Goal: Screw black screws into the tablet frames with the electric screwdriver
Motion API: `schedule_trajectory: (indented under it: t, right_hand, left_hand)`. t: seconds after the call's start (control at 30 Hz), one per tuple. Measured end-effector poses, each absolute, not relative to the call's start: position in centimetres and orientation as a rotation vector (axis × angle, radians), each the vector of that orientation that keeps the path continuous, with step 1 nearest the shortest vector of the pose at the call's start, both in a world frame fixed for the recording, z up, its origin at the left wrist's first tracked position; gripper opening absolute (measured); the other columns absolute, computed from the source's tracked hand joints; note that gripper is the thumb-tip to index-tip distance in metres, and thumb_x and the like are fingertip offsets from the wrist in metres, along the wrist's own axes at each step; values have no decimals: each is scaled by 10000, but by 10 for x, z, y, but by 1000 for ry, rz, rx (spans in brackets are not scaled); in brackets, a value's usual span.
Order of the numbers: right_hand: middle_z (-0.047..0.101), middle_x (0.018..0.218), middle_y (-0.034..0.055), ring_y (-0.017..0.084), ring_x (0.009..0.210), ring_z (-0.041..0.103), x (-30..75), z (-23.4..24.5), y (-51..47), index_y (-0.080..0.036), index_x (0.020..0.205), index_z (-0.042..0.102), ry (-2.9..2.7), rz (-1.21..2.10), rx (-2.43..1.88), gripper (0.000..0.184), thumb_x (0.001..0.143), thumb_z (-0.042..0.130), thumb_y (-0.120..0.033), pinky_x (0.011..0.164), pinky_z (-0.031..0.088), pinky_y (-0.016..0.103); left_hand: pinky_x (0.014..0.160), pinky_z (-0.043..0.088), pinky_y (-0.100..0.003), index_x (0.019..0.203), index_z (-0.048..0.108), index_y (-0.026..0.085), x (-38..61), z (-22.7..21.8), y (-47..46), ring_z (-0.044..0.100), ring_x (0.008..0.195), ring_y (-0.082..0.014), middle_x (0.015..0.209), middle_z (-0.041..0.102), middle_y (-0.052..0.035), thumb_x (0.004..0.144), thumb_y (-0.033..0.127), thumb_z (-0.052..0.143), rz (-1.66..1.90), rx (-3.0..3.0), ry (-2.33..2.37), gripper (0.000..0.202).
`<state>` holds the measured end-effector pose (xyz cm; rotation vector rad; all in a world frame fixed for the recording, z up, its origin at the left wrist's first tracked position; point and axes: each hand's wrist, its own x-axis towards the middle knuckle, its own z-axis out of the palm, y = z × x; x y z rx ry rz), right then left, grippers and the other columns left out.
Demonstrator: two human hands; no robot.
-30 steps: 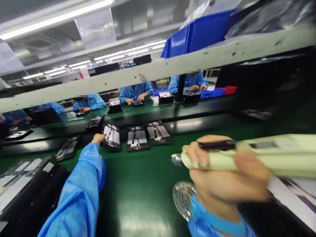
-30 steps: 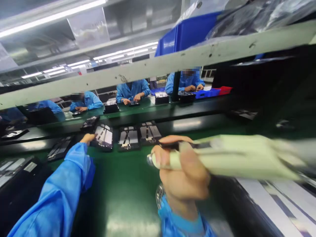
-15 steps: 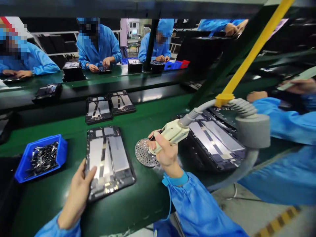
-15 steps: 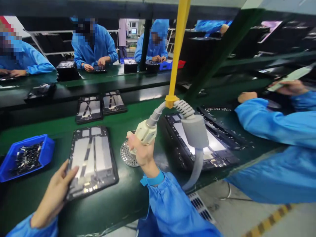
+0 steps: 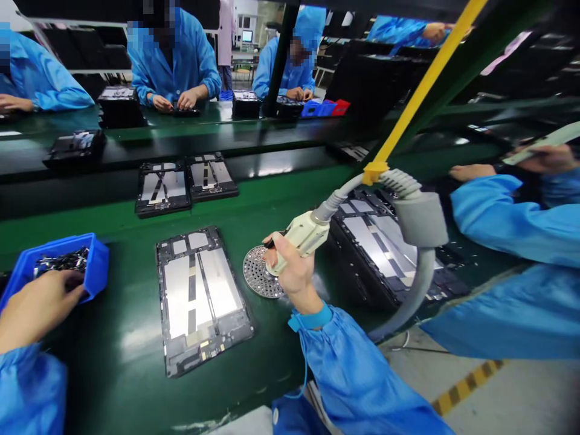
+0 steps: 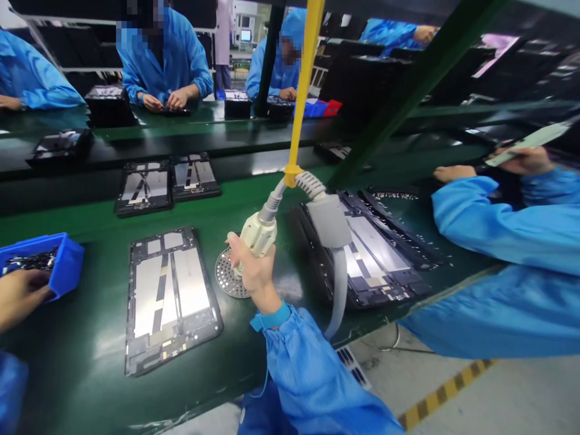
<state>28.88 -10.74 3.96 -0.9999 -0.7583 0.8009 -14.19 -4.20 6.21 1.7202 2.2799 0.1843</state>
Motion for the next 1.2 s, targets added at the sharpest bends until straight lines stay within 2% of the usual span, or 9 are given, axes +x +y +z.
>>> schedule_trajectory:
  t: [0.13,0.33,0.43,0.53,0.67,0.8,0.93,1.1,1.2]
  right_hand:
    - [506,425,-57,117,427,497,289,41,-108,-223,559,565,-770,794,-999,453,785,839,-506,560,550,321]
    - [494,422,-68,114,394,473,291,42,-110,-212,663,652,-758,779,-1021,376,766,844,-518,465,479,293]
    - [501,435,-71,110,369,460,290,40,-110,-213,711,675,-754,811,-1036,372,743,856,-537,396,408,272]
    - [512,448,-71,106,367,459,291,38,-110,-216,711,658,-771,802,-1042,392,725,869,-547,407,420,275]
    - [464,412,-75,110,357,446,296,51,-115,-200,704,688,-792,775,-1030,416,721,837,-587,409,408,275]
    - [430,404,-65,111,353,422,287,80,-134,-197,709,728,-883,782,-915,396,769,760,-588,425,400,275]
    - [465,426,-45,139,370,451,252,97,-161,-211,815,801,-1064,1043,-775,340,810,756,-548,420,400,290]
    - [478,448,-45,133,373,438,217,89,-180,-219,897,818,-1143,1259,-726,318,856,739,-524,400,365,272]
    - [475,449,-42,139,386,442,211,81,-181,-216,904,815,-1161,1286,-735,322,863,724,-522,409,372,275]
  left_hand:
    - [650,389,-308,883,696,334,-136,58,-40,645,801,-330,785,749,-38,739,529,531,-125,1876,2425,293]
    - [675,395,-311,1017,738,332,-137,58,-51,656,901,-314,1126,786,-17,860,653,438,-48,1894,2504,467]
    - [664,374,-293,1032,749,313,-127,63,-52,652,901,-298,1036,777,-24,865,628,484,-63,1802,2576,444]
    - [673,377,-273,985,747,304,-118,66,-52,646,874,-265,882,736,4,855,573,597,8,1720,2647,334]
    - [835,469,-270,932,735,252,-110,67,-57,660,916,-228,797,674,24,829,485,713,339,1672,2602,256]
    - [1032,489,-322,991,756,185,-98,69,-62,667,993,-237,865,701,-4,849,351,731,434,1662,2530,220]
    - [1094,473,-346,1003,754,121,-90,69,-62,668,1002,-209,930,728,-13,873,263,757,541,1638,2426,193]
    - [1178,409,-384,1366,685,88,-86,70,-67,657,1113,-186,1050,723,-10,940,176,709,932,1660,2270,436]
    - [1186,399,-439,1240,761,58,-81,77,-71,656,1175,-237,1079,701,-35,952,173,687,1052,1636,2185,318]
